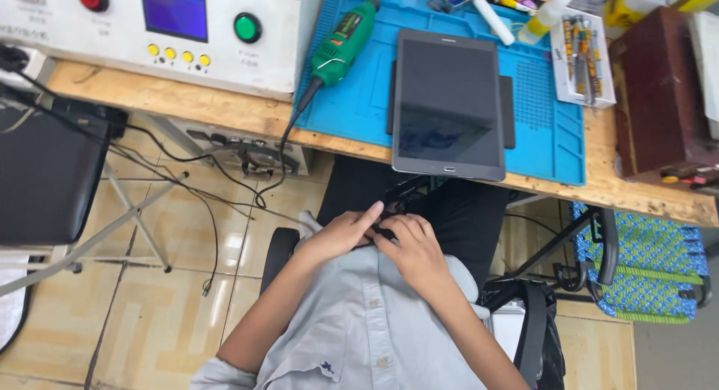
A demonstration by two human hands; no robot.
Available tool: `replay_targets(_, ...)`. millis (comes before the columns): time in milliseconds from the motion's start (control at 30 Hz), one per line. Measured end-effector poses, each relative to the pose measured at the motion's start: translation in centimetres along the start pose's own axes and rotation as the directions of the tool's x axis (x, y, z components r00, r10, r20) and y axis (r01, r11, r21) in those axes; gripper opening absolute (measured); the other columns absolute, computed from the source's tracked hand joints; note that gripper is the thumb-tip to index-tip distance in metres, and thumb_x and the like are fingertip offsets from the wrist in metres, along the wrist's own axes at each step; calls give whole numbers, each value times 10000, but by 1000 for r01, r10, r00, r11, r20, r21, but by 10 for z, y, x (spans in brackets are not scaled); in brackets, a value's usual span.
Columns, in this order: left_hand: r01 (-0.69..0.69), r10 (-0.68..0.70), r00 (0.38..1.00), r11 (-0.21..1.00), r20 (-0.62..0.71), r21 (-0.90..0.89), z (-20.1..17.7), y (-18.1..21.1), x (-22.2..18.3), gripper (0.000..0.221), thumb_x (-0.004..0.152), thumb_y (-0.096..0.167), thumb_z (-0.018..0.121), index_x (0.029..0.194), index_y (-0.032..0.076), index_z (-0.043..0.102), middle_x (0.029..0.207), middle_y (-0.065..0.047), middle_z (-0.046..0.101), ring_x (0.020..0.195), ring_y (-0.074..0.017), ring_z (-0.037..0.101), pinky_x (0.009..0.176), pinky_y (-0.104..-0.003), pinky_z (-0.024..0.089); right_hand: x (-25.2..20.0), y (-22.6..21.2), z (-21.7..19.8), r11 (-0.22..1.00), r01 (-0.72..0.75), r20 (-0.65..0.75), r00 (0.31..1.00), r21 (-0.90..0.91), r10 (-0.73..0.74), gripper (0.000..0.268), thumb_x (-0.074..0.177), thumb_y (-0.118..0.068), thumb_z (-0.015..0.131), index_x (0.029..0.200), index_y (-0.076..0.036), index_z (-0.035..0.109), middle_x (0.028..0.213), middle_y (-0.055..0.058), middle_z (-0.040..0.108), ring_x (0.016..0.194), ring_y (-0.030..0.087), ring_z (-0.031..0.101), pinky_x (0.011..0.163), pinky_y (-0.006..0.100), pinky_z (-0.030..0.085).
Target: Repairing a tablet by cleaning the charging port, cutting adhesive strips, and testing the charging functionality.
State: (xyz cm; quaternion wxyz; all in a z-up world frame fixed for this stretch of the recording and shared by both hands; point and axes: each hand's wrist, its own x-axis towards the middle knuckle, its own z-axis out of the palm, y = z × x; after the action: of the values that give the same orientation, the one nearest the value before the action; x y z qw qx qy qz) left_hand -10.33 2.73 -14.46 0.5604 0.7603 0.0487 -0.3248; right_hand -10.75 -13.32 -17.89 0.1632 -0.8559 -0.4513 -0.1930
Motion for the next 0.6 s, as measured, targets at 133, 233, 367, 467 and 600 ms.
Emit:
replay_targets(133, 4, 62, 979, 948, 196, -317, 21, -38, 27, 669, 813, 568, 362, 1063, -30, 527, 744, -132, 635, 776, -184, 618, 739, -264, 462, 2, -19, -35, 993, -15, -146, 989, -118, -3, 105, 836, -170, 451, 810, -197, 550, 954, 23, 469, 914, 199, 411, 830, 337, 343)
replay_targets(233, -9, 189, 950, 811, 248, -584, 19, 18, -16, 495, 793, 353, 453, 1132, -1, 518, 506, 75, 345, 509, -24, 374, 508, -157, 365, -2, -32, -48, 986, -8, -175, 984, -169, -21, 304, 679, 37, 534, 830, -224, 575, 863, -56, 463, 784, 152, 346, 685, 282, 264)
replay_targets(367, -295, 325, 945, 774, -49, -560, 31, 24, -25, 305, 816, 173, 483, 1093, 50, 522, 799, -95, 627, 711, -106, 571, 642, -194, 448, -13, -33, -51, 979, -88, -118, 987, 182, 111, 259, 672, -32, 575, 832, -236, 569, 971, 21, 425, 1021, 274, 456, 742, 335, 295)
replay_targets(467, -431, 394, 900, 741, -187, -516, 37, 23, -32, 233, 815, 131, 501, 1001, 9, 570, 742, -128, 632, 651, -158, 598, 642, -236, 474, -9, -27, -61, 743, -219, -181, 891, 633, 417, 193, 691, -40, 522, 814, -170, 450, 1040, 92, 392, 1014, 251, 437, 818, 323, 314)
replay_targets(600, -474, 434, 878, 724, -202, -501, 38, 36, -46, 213, 807, 102, 518, 983, 1, 580, 724, -163, 647, 600, -201, 636, 580, -252, 507, 13, -20, -79, 151, -266, 102, 742, 952, 662, 397, 800, -172, 472, 1134, -15, 325, 1085, 187, 510, 1044, 247, 473, 842, 333, 362)
